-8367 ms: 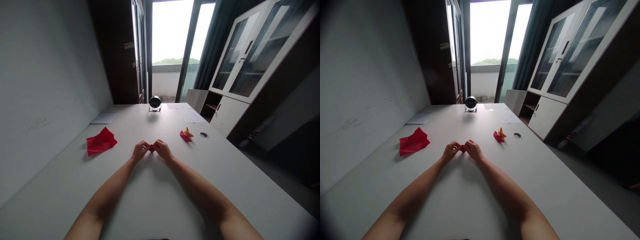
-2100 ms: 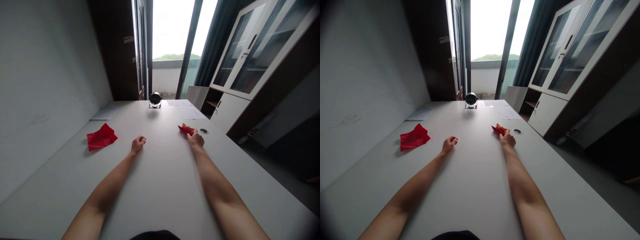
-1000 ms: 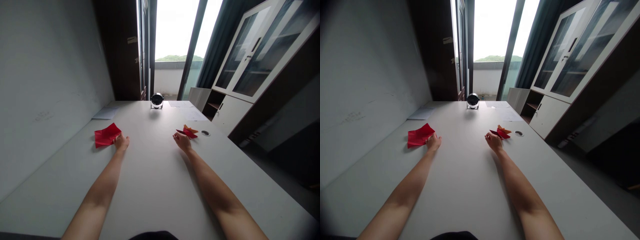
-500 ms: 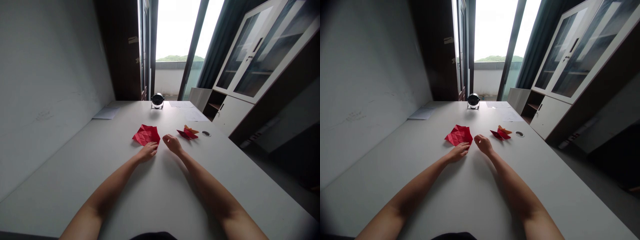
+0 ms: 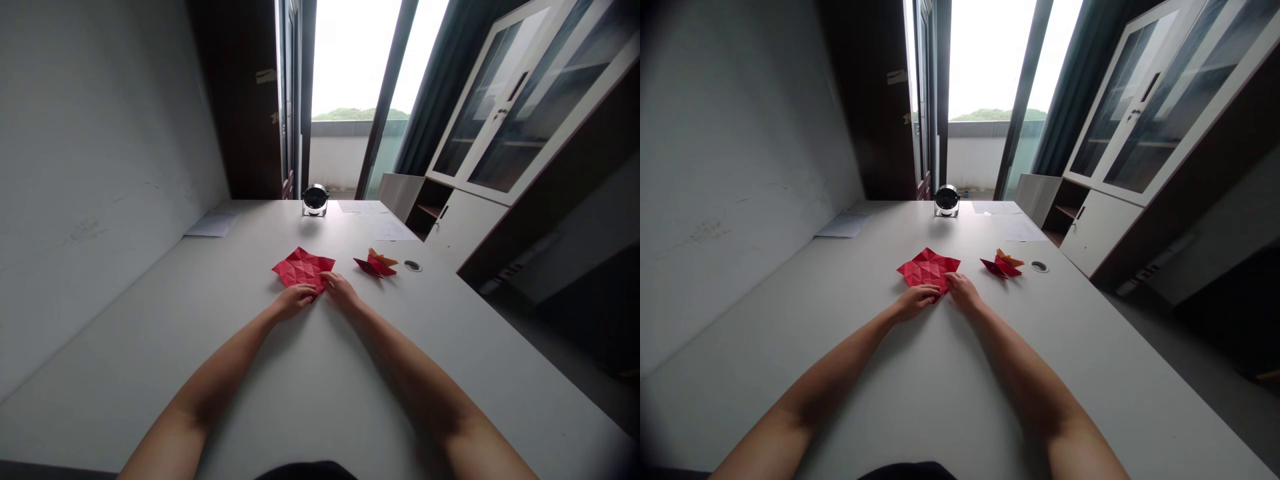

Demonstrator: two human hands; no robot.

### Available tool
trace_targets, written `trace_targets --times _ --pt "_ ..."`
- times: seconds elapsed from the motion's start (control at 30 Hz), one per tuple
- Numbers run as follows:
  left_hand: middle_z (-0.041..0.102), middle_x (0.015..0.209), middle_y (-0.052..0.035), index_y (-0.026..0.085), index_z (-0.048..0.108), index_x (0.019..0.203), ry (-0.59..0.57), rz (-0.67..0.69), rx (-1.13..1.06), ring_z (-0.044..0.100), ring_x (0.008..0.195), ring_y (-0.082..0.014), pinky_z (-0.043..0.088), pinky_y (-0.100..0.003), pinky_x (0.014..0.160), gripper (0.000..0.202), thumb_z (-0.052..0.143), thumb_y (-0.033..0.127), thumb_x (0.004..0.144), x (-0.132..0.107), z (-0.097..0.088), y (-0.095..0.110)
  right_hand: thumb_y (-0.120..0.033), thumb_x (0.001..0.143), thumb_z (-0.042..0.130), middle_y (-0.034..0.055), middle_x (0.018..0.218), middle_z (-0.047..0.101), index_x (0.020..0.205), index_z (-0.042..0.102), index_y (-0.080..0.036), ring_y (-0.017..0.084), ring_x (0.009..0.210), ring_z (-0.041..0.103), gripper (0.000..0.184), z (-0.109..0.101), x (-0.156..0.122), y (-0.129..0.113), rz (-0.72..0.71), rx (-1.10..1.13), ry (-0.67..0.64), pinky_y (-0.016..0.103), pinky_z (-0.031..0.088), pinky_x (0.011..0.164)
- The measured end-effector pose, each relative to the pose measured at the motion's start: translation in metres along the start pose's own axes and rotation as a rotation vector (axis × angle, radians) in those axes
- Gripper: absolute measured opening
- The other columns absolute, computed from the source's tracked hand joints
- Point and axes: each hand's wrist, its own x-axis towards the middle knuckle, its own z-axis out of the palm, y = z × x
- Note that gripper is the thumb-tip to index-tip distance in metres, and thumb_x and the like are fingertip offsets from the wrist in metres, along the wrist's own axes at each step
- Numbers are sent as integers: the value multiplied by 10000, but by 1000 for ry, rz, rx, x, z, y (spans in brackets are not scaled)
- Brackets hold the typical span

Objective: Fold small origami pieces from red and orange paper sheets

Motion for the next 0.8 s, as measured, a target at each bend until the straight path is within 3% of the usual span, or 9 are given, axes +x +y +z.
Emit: trace_targets --times 0.17,0.3,0.43,0.57,0.8 --pt "672 1225 -23 259 719 1080 150 -54 65 613 1132 -197 487 -330 1002 288 524 181 882 -1 -8 2 -275 874 628 64 1233 648 1277 600 -277 230 1078 616 403 1 -4 7 87 -65 -41 344 479 924" --pt "635 1270 -45 246 702 1093 230 -145 243 537 1230 -227 413 -379 1085 265 530 217 893 -3 -16 -8 -320 819 697 46 1262 628 1297 580 -309 226 1014 643 492 -2 -4 6 94 -61 -66 329 494 888" --pt "553 1380 -79 215 612 1251 229 -271 379 442 1324 -255 304 -420 1152 392 578 240 861 -5 -22 -21 -309 790 726 45 1251 631 1288 585 -304 224 975 652 517 -7 -3 8 80 -21 -84 335 504 881" --pt "560 1358 -109 201 512 1358 208 -339 407 478 1265 -260 334 -393 1093 517 585 319 860 -7 -24 -27 -333 811 714 52 1228 636 1288 583 -299 219 976 647 496 -11 -4 8 63 14 -80 337 509 876" --pt "578 1232 -124 271 472 1397 193 -418 491 502 1155 -308 373 -406 978 675 624 537 796 -7 -22 -21 -507 776 729 114 1376 538 1391 501 -266 307 1281 480 699 -9 -5 6 12 -98 -93 451 388 1066"
